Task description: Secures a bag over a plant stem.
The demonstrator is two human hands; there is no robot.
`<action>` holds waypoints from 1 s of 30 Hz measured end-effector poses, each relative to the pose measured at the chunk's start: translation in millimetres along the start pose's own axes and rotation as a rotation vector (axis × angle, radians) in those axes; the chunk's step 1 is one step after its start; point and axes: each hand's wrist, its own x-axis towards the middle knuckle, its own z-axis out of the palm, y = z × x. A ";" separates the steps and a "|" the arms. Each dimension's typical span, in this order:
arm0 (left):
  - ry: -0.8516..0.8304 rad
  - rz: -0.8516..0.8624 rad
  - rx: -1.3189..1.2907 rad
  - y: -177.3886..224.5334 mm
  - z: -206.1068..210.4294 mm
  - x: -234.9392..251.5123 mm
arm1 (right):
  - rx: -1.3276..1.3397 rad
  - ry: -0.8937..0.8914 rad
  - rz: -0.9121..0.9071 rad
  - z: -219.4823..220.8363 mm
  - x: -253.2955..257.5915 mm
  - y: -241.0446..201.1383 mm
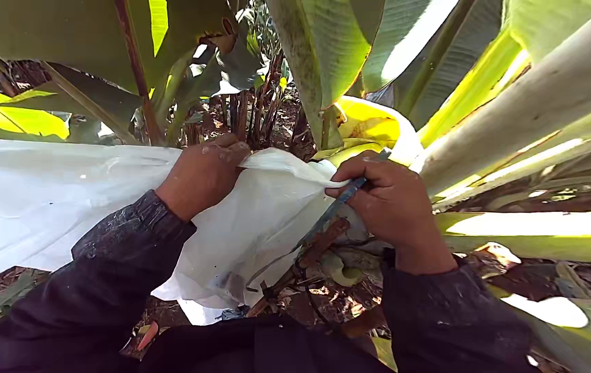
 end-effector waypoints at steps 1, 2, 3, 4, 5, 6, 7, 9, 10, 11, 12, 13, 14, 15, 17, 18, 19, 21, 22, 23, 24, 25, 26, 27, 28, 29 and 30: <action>-0.007 0.022 0.003 8.9 -1.0 13.3 | 0.016 -0.021 -0.006 2.2 2.6 -1.9; -0.028 0.039 0.004 20.7 -0.9 27.1 | 0.013 -0.050 -0.003 6.8 7.4 -5.2; -0.054 0.045 -0.013 33.2 -0.3 40.8 | 0.004 -0.074 0.010 12.9 14.3 -7.3; -0.087 0.032 -0.057 45.1 -0.8 53.2 | -0.003 -0.075 0.020 19.2 20.4 -8.5; -0.120 0.012 -0.137 53.0 -1.9 62.8 | -0.010 -0.057 0.038 22.3 24.2 -8.5; -0.156 0.004 -0.258 55.1 -3.4 69.1 | -0.012 -0.028 0.062 21.1 24.8 -6.8; -0.214 0.009 -0.402 51.3 -4.3 70.8 | -0.024 -0.003 0.086 16.0 21.6 -4.2; -0.429 0.033 -0.611 35.2 -10.5 59.9 | -0.069 0.018 0.119 0.0 3.8 2.1; -0.539 0.045 -0.587 27.8 -16.7 51.3 | -0.094 0.028 0.138 -9.2 -9.2 6.0; -0.588 0.057 -0.455 22.4 -23.1 42.8 | -0.105 0.050 0.168 -17.4 -20.7 11.2; -0.568 0.069 -0.296 19.2 -26.8 38.0 | -0.106 0.077 0.182 -23.4 -28.5 17.3; -0.506 0.086 -0.164 17.3 -26.3 38.1 | -0.085 0.091 0.178 -25.5 -31.8 20.7; -0.429 0.098 -0.072 19.3 -21.4 41.7 | -0.051 0.084 0.154 -23.2 -31.3 19.9; -0.325 0.125 -0.021 25.0 -12.0 46.6 | -0.017 0.060 0.124 -17.3 -27.0 14.8; -0.157 0.146 -0.028 50.2 1.1 62.2 | -0.027 -0.032 0.074 -3.8 -7.4 0.1; -0.111 0.139 -0.070 64.3 2.9 69.8 | -0.048 -0.062 0.078 1.3 1.6 -5.9; -0.104 0.129 -0.131 73.6 2.9 75.1 | -0.065 -0.057 0.087 3.6 6.5 -9.3; -0.234 0.114 -0.297 68.1 -1.9 76.3 | -0.103 -0.006 0.124 -3.7 4.7 -6.1; -0.351 0.099 -0.374 55.7 -4.5 70.6 | -0.127 0.015 0.153 -11.3 -2.7 -2.4; -0.464 0.085 -0.413 41.3 -7.1 62.3 | -0.135 0.026 0.195 -18.9 -12.7 2.2; -0.528 0.076 -0.392 28.9 -10.5 54.6 | -0.132 0.046 0.242 -24.6 -22.2 9.7; -0.527 0.073 -0.304 21.6 -13.9 49.9 | -0.121 0.067 0.273 -27.9 -28.3 17.3; -0.471 0.093 -0.182 20.3 -16.0 48.6 | -0.088 0.086 0.282 -28.0 -30.4 20.8; -0.383 0.127 -0.083 26.2 -14.9 49.5 | -0.043 0.100 0.267 -24.0 -29.8 18.8; -0.265 0.184 0.001 35.3 -8.7 51.8 | -0.011 0.088 0.227 -17.9 -26.3 11.9; -0.145 0.240 0.038 47.0 -2.7 57.1 | -0.007 0.042 0.173 -11.7 -18.0 0.9; -0.048 0.280 0.045 59.1 0.0 64.9 | -0.044 -0.006 0.117 -5.5 -7.4 -10.2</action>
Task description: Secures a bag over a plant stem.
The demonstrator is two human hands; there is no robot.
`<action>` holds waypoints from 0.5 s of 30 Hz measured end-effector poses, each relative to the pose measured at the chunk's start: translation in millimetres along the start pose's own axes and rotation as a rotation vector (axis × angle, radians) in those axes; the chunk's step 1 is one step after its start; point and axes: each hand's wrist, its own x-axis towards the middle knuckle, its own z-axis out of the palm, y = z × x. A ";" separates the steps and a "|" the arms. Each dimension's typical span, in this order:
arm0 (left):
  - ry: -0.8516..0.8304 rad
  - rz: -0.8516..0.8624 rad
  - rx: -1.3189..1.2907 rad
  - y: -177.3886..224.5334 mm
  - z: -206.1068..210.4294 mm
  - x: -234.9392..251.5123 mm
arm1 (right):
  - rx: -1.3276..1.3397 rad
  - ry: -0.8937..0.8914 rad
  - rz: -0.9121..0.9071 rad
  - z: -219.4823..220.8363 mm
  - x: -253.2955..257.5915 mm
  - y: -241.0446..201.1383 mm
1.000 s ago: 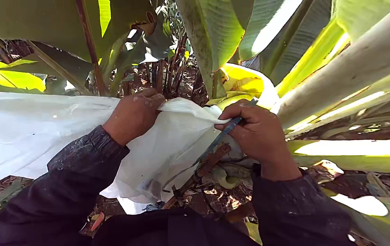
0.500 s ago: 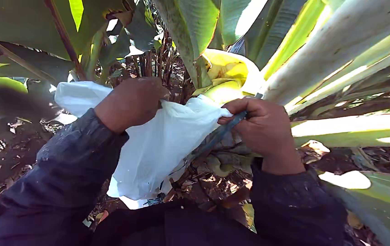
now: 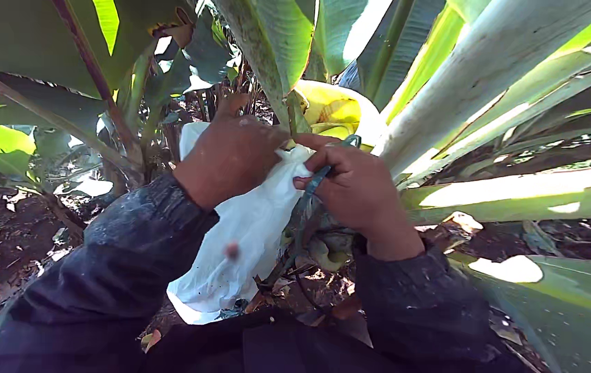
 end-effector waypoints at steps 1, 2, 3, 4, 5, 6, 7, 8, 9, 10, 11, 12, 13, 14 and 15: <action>0.039 0.015 -0.007 7.9 -1.5 9.2 | -0.038 -0.022 -0.036 4.7 6.6 -9.2; 0.021 0.008 -0.040 11.1 -4.9 14.3 | -0.062 -0.019 -0.055 6.8 10.0 -12.7; -0.044 -0.017 -0.104 8.4 -10.0 14.6 | -0.077 -0.016 -0.041 3.9 9.4 -11.7; -0.146 -0.051 -0.184 0.6 -16.4 9.6 | -0.096 -0.005 0.001 -1.4 5.1 -7.5; -0.253 -0.081 -0.261 -9.8 -22.8 0.4 | -0.114 0.013 0.058 -7.1 -1.2 -0.1; -0.353 -0.113 -0.316 -19.7 -29.4 -9.2 | -0.123 0.038 0.126 -11.8 -6.7 10.0; -0.397 -0.132 -0.348 -25.9 -33.3 -16.0 | -0.116 0.072 0.191 -14.5 -10.6 20.5; -0.384 -0.139 -0.370 -28.0 -33.7 -19.2 | -0.084 0.111 0.234 -14.4 -13.5 28.1; -0.344 -0.157 -0.373 -24.8 -32.3 -18.3 | -0.036 0.144 0.249 -11.4 -15.9 29.5; -0.286 -0.188 -0.372 -18.1 -28.6 -14.6 | 0.024 0.160 0.231 -6.8 -16.7 25.1; -0.212 -0.222 -0.376 -10.3 -23.3 -8.5 | 0.087 0.173 0.194 -0.9 -14.4 16.9; -0.146 -0.252 -0.392 -2.9 -17.1 -0.3 | 0.138 0.173 0.157 5.0 -10.7 7.4; -0.107 -0.269 -0.433 4.4 -11.2 7.9 | 0.156 0.155 0.124 9.9 -8.0 -0.6; -0.101 -0.268 -0.508 10.6 -6.6 14.4 | 0.135 0.144 0.096 13.8 -6.3 -5.2; -0.115 -0.244 -0.619 13.4 -2.5 18.3 | 0.090 0.157 0.073 15.5 -6.1 -6.3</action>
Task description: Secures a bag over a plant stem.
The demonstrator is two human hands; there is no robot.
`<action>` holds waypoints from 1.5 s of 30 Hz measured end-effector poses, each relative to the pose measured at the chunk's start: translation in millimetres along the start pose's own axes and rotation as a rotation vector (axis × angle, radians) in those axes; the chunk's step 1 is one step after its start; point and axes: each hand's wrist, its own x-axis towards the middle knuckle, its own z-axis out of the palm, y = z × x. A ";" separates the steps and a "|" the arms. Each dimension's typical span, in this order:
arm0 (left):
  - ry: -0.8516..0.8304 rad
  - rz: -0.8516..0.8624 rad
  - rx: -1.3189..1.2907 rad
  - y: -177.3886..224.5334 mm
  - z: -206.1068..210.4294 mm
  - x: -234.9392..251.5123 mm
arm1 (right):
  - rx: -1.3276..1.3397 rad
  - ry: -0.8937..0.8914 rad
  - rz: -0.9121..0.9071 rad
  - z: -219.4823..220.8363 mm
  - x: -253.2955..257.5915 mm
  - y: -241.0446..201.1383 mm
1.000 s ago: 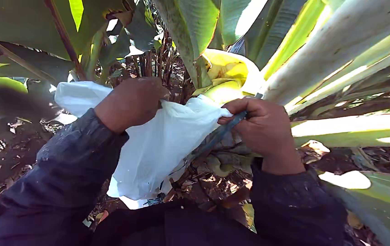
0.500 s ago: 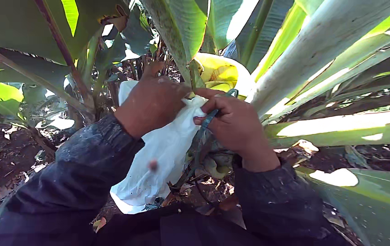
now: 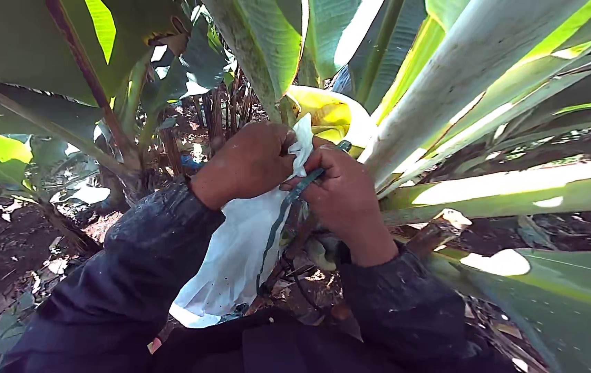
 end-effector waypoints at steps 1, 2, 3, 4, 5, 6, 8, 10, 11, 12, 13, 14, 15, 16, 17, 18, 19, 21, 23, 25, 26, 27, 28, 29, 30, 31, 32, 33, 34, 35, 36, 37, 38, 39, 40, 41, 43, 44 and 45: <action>-0.051 0.036 -0.136 -3.8 1.4 2.3 | -0.050 0.034 -0.028 -1.4 -0.8 2.5; -0.110 0.076 -0.292 -11.8 -0.3 3.7 | -0.085 0.059 -0.063 -5.3 -2.6 6.6; -0.137 0.093 -0.422 -21.2 -2.2 4.8 | -0.108 0.060 -0.084 -11.1 -6.5 9.8; -0.110 0.100 -0.455 -29.8 -1.9 8.1 | -0.130 0.050 -0.106 -16.1 -11.6 10.8; -0.073 0.132 -0.406 -36.9 1.5 14.0 | -0.156 0.036 -0.131 -18.5 -15.7 9.5; -0.064 0.199 -0.314 -42.7 9.1 20.1 | -0.178 0.017 -0.152 -18.6 -18.9 7.1; -0.141 0.386 -0.169 -47.1 29.8 30.3 | -0.191 0.005 -0.197 -14.9 -20.8 2.7; -0.260 0.460 -0.040 -45.2 43.0 35.1 | -0.193 0.027 -0.223 -14.1 -22.5 3.3; -0.295 0.467 0.044 -44.2 42.8 37.3 | -0.202 0.036 -0.214 -14.5 -24.6 5.7; -0.309 0.443 0.124 -43.5 37.8 39.4 | -0.215 0.049 -0.202 -13.8 -26.9 10.1; -0.305 0.393 0.197 -45.2 30.2 41.4 | -0.223 0.064 -0.189 -11.0 -29.0 16.6; -0.299 0.336 0.280 -48.1 22.1 43.3 | -0.224 0.079 -0.177 -5.5 -30.6 25.2; -0.301 0.283 0.342 -50.5 15.1 44.6 | -0.215 0.097 -0.172 2.4 -31.0 34.8; -0.302 0.246 0.385 -52.3 10.8 45.0 | -0.205 0.112 -0.166 11.5 -30.2 44.6; -0.301 0.229 0.405 -53.2 8.8 44.9 | -0.190 0.130 -0.151 21.9 -28.1 54.6; -0.307 0.203 0.396 -50.8 7.6 43.5 | -0.194 0.156 -0.117 32.0 -25.0 64.4; -0.315 0.169 0.379 -46.8 7.3 41.3 | -0.215 0.171 -0.066 40.1 -22.7 72.1; -0.283 0.112 0.275 -42.7 12.6 37.4 | -0.265 0.215 -0.003 50.7 -18.4 83.9; -0.196 0.025 0.049 -42.7 17.9 34.2 | -0.287 0.223 0.006 52.3 -13.8 85.8; -0.162 -0.043 -0.206 -47.4 20.3 32.5 | -0.280 0.224 0.024 51.0 -12.4 80.9; -0.155 -0.068 -0.316 -51.0 23.1 31.0 | -0.269 0.229 0.051 50.5 -14.0 77.7; -0.144 -0.098 -0.415 -54.9 26.2 29.8 | -0.254 0.224 0.097 49.3 -15.5 74.2; -0.126 -0.135 -0.478 -59.2 28.8 29.7 | -0.244 0.212 0.152 47.7 -15.0 70.6; -0.117 -0.173 -0.494 -63.4 31.5 30.5 | -0.233 0.208 0.191 47.3 -13.2 68.4; -0.128 -0.213 -0.463 -67.7 35.7 31.4 | -0.222 0.215 0.203 48.7 -11.1 68.2; -0.150 -0.246 -0.423 -71.0 41.1 33.3 | -0.210 0.227 0.214 50.3 -7.6 69.5; -0.173 -0.271 -0.384 -72.0 46.4 36.2 | -0.190 0.246 0.229 51.5 -2.4 72.3; -0.174 -0.277 -0.356 -71.7 51.3 39.3 | -0.153 0.232 0.244 49.6 0.3 73.9; -0.164 -0.269 -0.327 -70.1 54.5 42.3 | -0.097 0.176 0.277 44.4 0.3 73.9; -0.143 -0.251 -0.293 -67.8 56.5 45.0 | -0.028 0.101 0.307 37.0 -3.3 72.9; -0.126 -0.235 -0.251 -64.7 57.8 47.0 | 0.033 0.030 0.319 28.5 -11.4 70.0; -0.100 -0.216 -0.205 -61.4 58.8 48.2 | 0.063 -0.043 0.322 19.4 -22.5 66.0; -0.072 -0.191 -0.157 -58.0 59.2 49.0 | 0.065 -0.129 0.334 11.7 -34.4 65.6; -0.045 -0.162 -0.100 -53.8 58.3 49.6 | 0.055 -0.218 0.356 8.1 -46.5 70.6; -0.026 -0.132 -0.029 -48.8 57.3 49.8 | 0.034 -0.335 0.405 8.6 -60.1 80.2; -0.007 -0.096 0.053 -43.8 57.6 50.3 | -0.001 -0.507 0.485 11.7 -75.2 91.8; 0.029 0.003 0.229 -36.5 65.4 50.2 | -0.113 -0.932 0.668 25.6 -110.3 116.2; 0.044 0.050 0.294 -34.2 70.5 49.6 | -0.181 -1.135 0.721 34.1 -129.0 126.6; 0.053 0.069 0.328 -32.9 74.7 49.0 | -0.250 -1.303 0.744 42.0 -147.8 136.5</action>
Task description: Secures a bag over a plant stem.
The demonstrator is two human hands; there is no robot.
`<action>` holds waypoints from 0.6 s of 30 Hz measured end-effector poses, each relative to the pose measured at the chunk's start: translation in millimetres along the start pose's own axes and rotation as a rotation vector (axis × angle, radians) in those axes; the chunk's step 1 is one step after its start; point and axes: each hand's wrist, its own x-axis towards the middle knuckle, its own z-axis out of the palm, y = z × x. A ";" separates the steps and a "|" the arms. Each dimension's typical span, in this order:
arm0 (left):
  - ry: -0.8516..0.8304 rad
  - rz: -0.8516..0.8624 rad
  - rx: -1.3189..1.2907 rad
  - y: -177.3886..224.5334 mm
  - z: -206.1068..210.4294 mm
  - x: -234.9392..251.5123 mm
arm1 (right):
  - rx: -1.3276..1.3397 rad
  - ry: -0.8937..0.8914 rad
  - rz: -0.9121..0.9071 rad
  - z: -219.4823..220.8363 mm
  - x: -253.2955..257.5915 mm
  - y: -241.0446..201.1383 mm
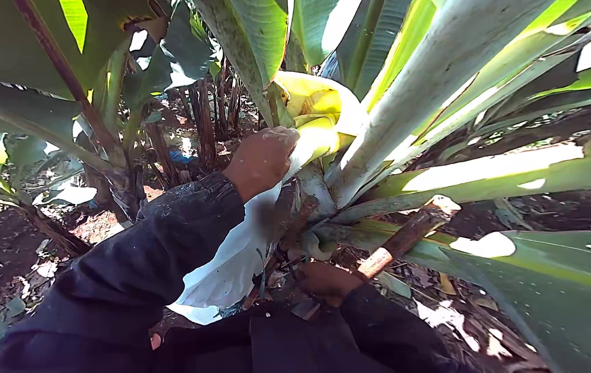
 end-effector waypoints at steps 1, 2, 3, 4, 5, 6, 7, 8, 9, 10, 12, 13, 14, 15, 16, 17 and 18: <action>-0.002 -0.028 0.002 2.1 1.2 -1.1 | -0.076 -0.085 0.035 15.8 9.8 10.3; -0.016 -0.091 -0.030 3.4 -0.2 -1.9 | -0.115 -0.123 0.056 27.6 17.0 19.6; -0.043 -0.161 -0.101 2.2 -2.5 -2.5 | -0.132 -0.127 0.071 36.3 22.3 28.0; -0.076 -0.224 -0.205 -2.1 -3.6 -3.5 | -0.136 -0.121 0.080 42.2 26.9 35.1; -0.102 -0.264 -0.313 -9.0 -3.4 -4.8 | -0.120 -0.123 0.072 45.6 29.7 40.5; -0.125 -0.281 -0.387 -16.1 -2.4 -4.7 | -0.079 -0.128 0.057 47.6 30.1 44.5; -0.147 -0.275 -0.421 -21.3 -1.9 -3.4 | -0.025 -0.145 0.048 48.5 28.7 46.9; -0.159 -0.249 -0.404 -23.2 -3.6 -1.3 | 0.022 -0.169 0.043 48.4 27.5 48.8; -0.153 -0.207 -0.338 -20.4 -6.6 0.6 | 0.069 -0.200 0.044 47.9 26.9 49.9; -0.122 -0.142 -0.229 -14.2 -7.7 0.9 | 0.123 -0.213 0.055 48.2 27.3 50.7; 0.029 0.066 0.031 -3.8 6.7 -3.7 | 0.259 -0.157 0.132 46.3 28.4 50.3; 0.135 0.167 0.135 -1.7 19.4 -7.0 | 0.345 -0.073 0.178 43.0 29.9 49.2; 0.214 0.229 0.217 0.0 30.3 -10.4 | 0.432 0.031 0.209 36.5 30.7 45.1; 0.250 0.245 0.269 3.6 37.3 -14.4 | 0.519 0.130 0.211 26.7 29.9 38.3; 0.240 0.219 0.297 10.6 39.6 -19.4 | 0.596 0.220 0.199 13.8 27.8 29.7; 0.191 0.168 0.299 19.3 38.3 -25.0 | 0.658 0.297 0.173 -0.9 26.3 21.2; 0.132 0.117 0.274 26.3 34.8 -31.1 | 0.713 0.364 0.140 -16.4 24.9 11.6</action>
